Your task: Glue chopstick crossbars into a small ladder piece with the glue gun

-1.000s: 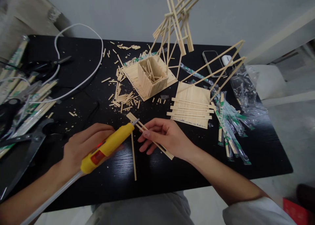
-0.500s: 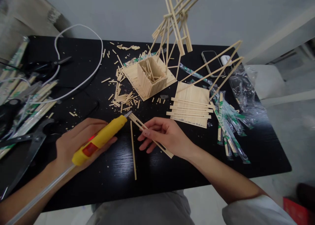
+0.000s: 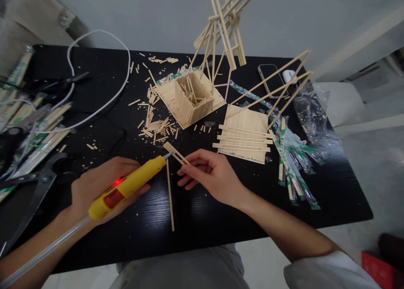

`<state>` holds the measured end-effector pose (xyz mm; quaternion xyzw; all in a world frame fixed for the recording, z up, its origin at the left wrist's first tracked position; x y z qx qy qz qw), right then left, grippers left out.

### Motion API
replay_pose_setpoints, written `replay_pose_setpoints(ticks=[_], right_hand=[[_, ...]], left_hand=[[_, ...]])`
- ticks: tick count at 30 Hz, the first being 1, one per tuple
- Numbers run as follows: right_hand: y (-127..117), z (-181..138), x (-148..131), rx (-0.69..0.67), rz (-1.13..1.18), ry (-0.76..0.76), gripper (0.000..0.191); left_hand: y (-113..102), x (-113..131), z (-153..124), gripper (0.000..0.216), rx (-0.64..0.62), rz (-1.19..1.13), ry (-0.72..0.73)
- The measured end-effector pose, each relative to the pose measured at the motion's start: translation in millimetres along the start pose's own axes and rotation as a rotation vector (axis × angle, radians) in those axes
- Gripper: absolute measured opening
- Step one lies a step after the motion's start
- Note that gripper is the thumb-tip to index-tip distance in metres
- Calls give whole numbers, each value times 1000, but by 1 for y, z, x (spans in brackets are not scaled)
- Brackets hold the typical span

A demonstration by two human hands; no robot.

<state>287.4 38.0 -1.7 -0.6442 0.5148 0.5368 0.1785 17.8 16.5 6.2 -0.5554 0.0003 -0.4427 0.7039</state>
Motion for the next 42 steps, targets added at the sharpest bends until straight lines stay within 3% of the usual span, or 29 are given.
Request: replay_pose_setpoints(ticks=[14, 20, 24, 30, 36, 42], right_hand=[[-1, 1, 1, -25, 5, -33, 28], [-2, 1, 1, -55, 77, -16, 22], [-1, 0, 0, -58, 103, -5, 23], [-2, 1, 0, -77, 143, 26, 26], [-3, 2, -2, -65, 158, 23, 25], [-3, 3, -1, -87, 171, 24, 24]], left_hand=[[-1, -3, -1, 17, 11, 51, -38], [1, -4, -5, 17, -30, 16, 13], [1, -7, -6, 15, 30, 39, -40], [2, -4, -5, 16, -34, 35, 46], [1, -7, -8, 19, 11, 38, -32], [1, -6, -7, 18, -24, 58, 28]])
Point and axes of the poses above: each hand's wrist, its own z-axis towards the middle knuckle, its own y-axis out of the palm, x = y × z, the point moved 1 cm from there along z, towards the middle knuckle, and after that the axes turned 7 degrees about -x, right-handed, at the moved point
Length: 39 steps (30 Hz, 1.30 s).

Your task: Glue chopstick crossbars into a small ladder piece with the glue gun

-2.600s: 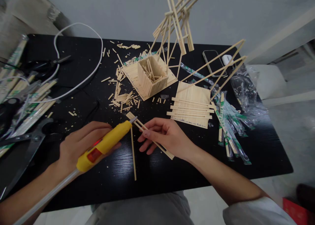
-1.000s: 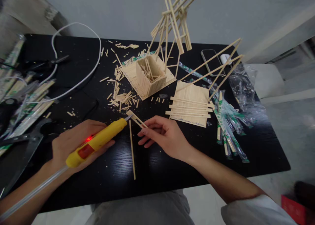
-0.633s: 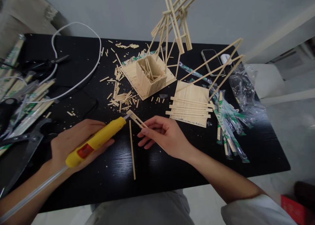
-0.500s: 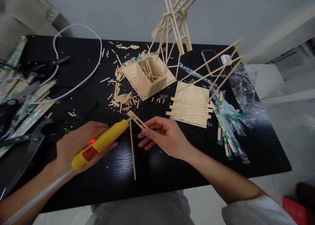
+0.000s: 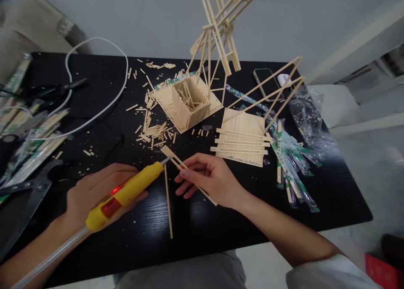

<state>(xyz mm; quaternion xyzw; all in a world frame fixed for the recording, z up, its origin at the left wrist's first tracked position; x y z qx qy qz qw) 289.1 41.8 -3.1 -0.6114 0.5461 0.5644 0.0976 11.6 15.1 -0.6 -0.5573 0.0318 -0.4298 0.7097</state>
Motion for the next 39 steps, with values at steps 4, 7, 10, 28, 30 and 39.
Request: replay_pose_setpoints(ticks=[4, 7, 10, 28, 30, 39], right_hand=[[-1, 0, 1, -12, 11, 5, 24], [0, 1, 1, -17, 13, 19, 26], [0, 1, 1, -15, 15, 33, 28], [-3, 1, -2, -18, 101, 115, 30], [-3, 1, -2, -5, 98, 109, 33], [-3, 1, -3, 89, 67, 52, 35]], left_hand=[[-2, -5, -4, 18, -3, 33, -127], [-7, -7, -6, 23, -33, 87, -270], [-11, -5, -6, 29, -102, 134, -362], [-8, -8, 3, 17, 26, -168, -285], [-8, -6, 6, 23, 52, -301, -343], [5, -2, 10, 30, -44, -955, -635]])
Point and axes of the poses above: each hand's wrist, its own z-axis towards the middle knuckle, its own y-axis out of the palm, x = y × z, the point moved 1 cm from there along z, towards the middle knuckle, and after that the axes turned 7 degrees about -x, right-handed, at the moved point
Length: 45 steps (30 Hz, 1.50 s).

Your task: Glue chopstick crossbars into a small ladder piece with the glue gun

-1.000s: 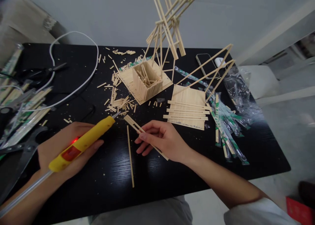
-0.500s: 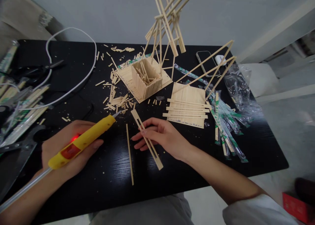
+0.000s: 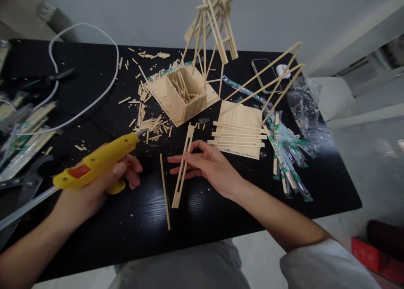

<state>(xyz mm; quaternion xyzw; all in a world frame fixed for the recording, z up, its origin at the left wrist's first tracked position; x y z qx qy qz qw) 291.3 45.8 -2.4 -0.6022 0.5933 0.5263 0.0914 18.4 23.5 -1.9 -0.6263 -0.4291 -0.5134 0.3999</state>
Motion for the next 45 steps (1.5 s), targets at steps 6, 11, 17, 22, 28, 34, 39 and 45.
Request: replay_pose_setpoints(ticks=[6, 11, 17, 22, 28, 34, 39, 45], right_hand=[[-1, 1, 1, 10, 16, -52, 34], [-3, 2, 2, 39, 1, -71, 36], [-3, 3, 4, -7, 53, -59, 30], [-4, 2, 5, -29, 100, 4, 25], [-4, 3, 6, -46, 142, 75, 21], [-1, 3, 4, -63, 161, 87, 17], [2, 2, 7, -75, 67, 28, 25], [3, -2, 9, -74, -79, -17, 28]], left_hand=[[2, 3, 2, 29, 23, -43, -56], [2, 7, 4, 26, 26, 60, -64], [3, 5, 4, 34, 48, 106, -66], [2, 4, 1, 37, 62, 234, -64], [1, 2, -1, 39, 78, 279, -85], [1, 2, -1, 38, 79, 259, -84], [0, 4, -1, 40, 90, 376, -38], [0, 10, 2, 25, 43, 506, 197]])
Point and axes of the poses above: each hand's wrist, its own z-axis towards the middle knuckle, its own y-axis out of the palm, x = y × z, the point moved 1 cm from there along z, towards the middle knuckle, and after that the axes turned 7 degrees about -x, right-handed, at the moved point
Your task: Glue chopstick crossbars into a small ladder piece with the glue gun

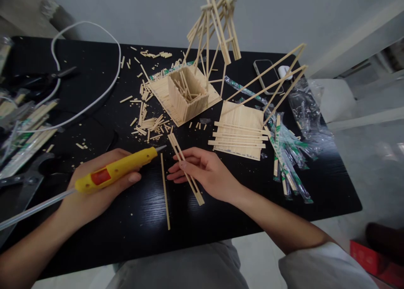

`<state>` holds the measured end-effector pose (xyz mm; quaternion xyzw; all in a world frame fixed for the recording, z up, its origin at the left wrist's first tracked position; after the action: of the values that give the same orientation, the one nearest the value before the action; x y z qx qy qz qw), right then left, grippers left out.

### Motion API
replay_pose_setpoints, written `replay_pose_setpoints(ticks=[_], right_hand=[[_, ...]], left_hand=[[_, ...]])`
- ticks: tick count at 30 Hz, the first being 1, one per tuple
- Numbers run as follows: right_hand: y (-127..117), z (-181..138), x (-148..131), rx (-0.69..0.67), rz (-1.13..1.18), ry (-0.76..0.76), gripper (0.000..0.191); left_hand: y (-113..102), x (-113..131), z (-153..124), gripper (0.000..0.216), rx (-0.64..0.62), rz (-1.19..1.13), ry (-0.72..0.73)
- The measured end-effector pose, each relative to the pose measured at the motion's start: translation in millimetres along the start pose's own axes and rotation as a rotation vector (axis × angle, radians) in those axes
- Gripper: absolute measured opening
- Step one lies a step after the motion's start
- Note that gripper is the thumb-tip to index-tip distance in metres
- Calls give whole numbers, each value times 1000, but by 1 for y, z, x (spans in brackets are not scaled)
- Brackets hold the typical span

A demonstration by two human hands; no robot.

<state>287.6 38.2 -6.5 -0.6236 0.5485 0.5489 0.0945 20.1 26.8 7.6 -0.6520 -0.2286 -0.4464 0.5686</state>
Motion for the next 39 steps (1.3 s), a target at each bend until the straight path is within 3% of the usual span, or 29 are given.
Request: replay_pose_setpoints(ticks=[7, 17, 27, 32, 36, 39], right_hand=[[3, -2, 0, -11, -33, -32, 25], [3, -3, -1, -42, -21, -23, 21], [1, -1, -2, -163, 163, 40, 18], [1, -1, -3, -176, 205, 51, 17], [1, -1, -3, -176, 193, 56, 17], [1, 0, -4, -171, 187, 61, 18]], left_hand=[[3, 0, -4, 27, 10, 37, 164], [2, 1, -3, 21, 29, 94, 199], [0, 2, -4, 26, 104, 188, 221], [4, 1, -6, 22, 51, 208, 275], [4, -1, -6, 21, 118, 223, 260], [3, -1, -7, 20, 102, 228, 276]])
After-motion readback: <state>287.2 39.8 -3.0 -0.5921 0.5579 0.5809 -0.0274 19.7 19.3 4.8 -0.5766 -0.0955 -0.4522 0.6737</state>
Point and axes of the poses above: each hand's wrist, its own z-axis towards the middle knuckle, its own y-axis out of the palm, x = y × z, the point moved 1 cm from there along z, towards the middle knuckle, and after that the axes turned 7 degrees about -x, right-handed, at the moved point
